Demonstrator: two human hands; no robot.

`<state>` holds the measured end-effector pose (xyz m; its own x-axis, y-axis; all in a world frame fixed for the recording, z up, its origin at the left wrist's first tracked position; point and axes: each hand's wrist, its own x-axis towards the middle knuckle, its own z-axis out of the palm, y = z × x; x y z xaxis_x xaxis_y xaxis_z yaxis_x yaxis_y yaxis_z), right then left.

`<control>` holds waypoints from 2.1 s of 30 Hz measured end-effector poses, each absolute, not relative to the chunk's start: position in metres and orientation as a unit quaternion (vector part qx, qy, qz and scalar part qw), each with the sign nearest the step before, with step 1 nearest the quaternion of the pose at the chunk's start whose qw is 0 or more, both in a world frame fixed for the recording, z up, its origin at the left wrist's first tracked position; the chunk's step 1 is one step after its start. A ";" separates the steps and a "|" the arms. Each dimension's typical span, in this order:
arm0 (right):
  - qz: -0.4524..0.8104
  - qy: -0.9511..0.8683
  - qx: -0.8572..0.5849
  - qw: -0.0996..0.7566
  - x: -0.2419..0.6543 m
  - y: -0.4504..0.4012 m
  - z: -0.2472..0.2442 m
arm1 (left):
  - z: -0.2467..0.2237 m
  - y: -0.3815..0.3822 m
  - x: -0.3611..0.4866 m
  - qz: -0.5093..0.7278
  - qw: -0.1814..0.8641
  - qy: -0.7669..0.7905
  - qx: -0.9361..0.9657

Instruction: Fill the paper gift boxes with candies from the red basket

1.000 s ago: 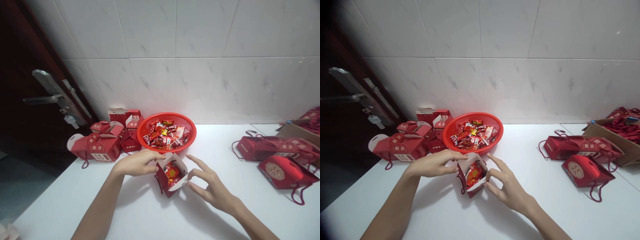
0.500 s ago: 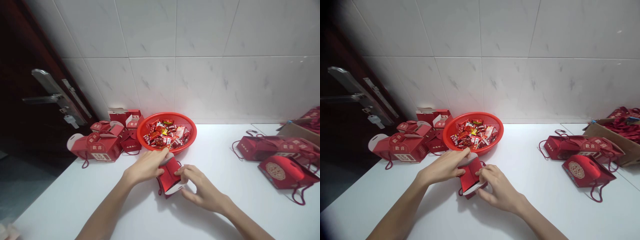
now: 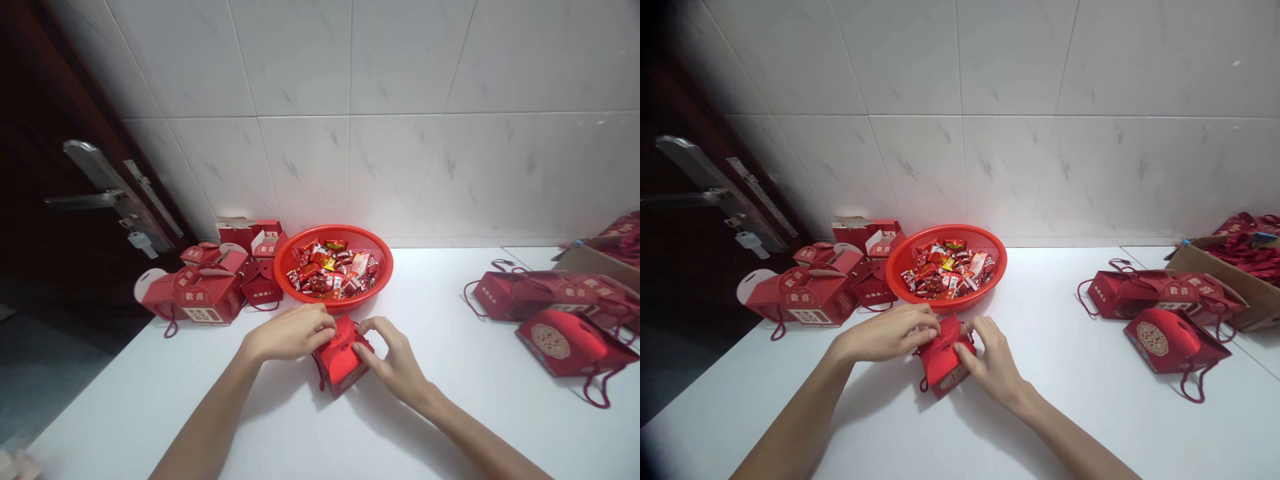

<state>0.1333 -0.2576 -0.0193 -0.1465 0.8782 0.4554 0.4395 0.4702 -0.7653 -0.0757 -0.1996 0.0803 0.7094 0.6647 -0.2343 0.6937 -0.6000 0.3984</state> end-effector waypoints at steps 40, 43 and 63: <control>0.160 -0.774 -0.501 0.353 0.153 -0.282 -0.004 | 0.039 -0.223 -0.035 0.044 0.313 0.449 0.836; 0.145 -0.775 -0.510 0.343 0.152 -0.284 -0.004 | 0.044 -0.221 -0.040 0.084 0.355 0.429 0.826; 0.327 -0.655 -0.482 0.481 0.152 -0.281 0.031 | 0.084 -0.237 -0.052 0.118 0.442 0.277 0.845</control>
